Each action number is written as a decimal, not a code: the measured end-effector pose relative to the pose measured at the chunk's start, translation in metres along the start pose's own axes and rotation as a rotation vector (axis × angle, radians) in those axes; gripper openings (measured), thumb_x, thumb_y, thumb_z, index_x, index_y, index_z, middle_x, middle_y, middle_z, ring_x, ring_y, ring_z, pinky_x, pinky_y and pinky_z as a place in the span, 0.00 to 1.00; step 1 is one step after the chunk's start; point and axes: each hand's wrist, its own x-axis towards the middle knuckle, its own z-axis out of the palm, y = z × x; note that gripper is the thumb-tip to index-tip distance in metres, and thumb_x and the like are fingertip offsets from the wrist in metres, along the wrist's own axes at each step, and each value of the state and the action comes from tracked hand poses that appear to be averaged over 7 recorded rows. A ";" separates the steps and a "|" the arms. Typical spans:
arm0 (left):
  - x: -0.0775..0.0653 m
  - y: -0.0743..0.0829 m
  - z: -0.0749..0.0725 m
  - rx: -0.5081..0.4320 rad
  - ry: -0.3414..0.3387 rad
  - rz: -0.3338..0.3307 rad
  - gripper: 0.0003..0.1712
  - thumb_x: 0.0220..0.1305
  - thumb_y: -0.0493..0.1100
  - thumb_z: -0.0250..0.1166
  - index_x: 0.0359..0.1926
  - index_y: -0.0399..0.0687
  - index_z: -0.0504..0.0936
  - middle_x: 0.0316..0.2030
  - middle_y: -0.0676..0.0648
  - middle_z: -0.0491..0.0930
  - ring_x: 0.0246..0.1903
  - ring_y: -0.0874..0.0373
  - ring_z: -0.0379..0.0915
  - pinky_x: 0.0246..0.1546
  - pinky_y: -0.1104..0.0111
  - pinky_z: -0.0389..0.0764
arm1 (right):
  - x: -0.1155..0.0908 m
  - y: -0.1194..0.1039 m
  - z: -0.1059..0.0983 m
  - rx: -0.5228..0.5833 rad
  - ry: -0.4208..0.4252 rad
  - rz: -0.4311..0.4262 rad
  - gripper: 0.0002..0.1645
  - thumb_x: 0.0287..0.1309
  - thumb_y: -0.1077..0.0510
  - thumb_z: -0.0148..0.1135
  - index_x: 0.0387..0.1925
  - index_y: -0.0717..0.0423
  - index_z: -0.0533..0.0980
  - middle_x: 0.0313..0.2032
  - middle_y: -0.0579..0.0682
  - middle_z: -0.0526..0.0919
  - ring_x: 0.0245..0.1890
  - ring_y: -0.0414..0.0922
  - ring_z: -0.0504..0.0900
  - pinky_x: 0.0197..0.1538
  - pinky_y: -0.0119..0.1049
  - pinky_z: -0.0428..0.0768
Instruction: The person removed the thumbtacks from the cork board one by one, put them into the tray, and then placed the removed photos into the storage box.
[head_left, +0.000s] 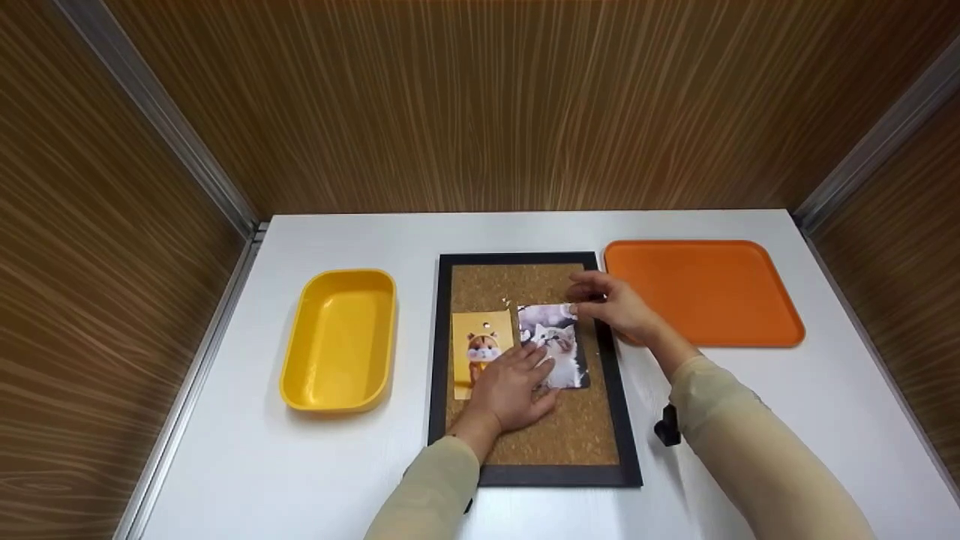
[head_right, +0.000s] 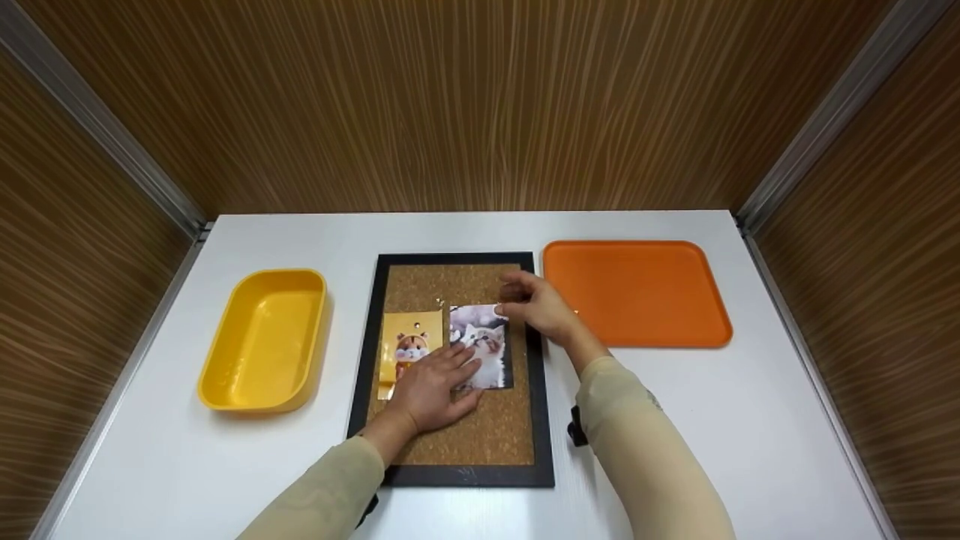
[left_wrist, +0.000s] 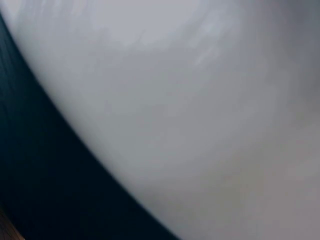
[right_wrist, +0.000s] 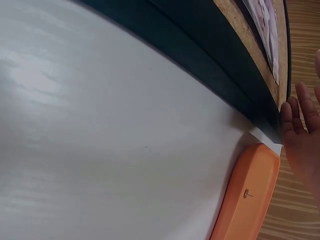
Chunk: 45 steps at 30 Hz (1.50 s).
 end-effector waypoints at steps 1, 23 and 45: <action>0.000 0.000 0.000 -0.002 0.000 -0.001 0.33 0.78 0.67 0.52 0.73 0.58 0.79 0.74 0.52 0.73 0.75 0.55 0.66 0.77 0.63 0.63 | 0.000 0.001 0.000 -0.006 -0.008 0.003 0.36 0.65 0.74 0.67 0.72 0.74 0.66 0.63 0.77 0.76 0.65 0.69 0.73 0.54 0.28 0.82; 0.001 0.000 0.000 -0.030 0.000 -0.010 0.33 0.78 0.67 0.52 0.73 0.58 0.79 0.74 0.52 0.73 0.75 0.55 0.65 0.78 0.63 0.62 | 0.000 0.006 0.006 -0.251 -0.037 0.002 0.36 0.64 0.69 0.71 0.71 0.73 0.69 0.63 0.70 0.80 0.63 0.66 0.78 0.56 0.29 0.76; 0.001 0.000 0.002 -0.036 -0.012 -0.011 0.34 0.78 0.67 0.52 0.74 0.58 0.78 0.75 0.52 0.72 0.76 0.55 0.65 0.78 0.63 0.61 | -0.001 0.009 0.009 -0.159 0.035 0.011 0.35 0.66 0.67 0.70 0.72 0.70 0.70 0.62 0.70 0.80 0.62 0.65 0.77 0.52 0.25 0.78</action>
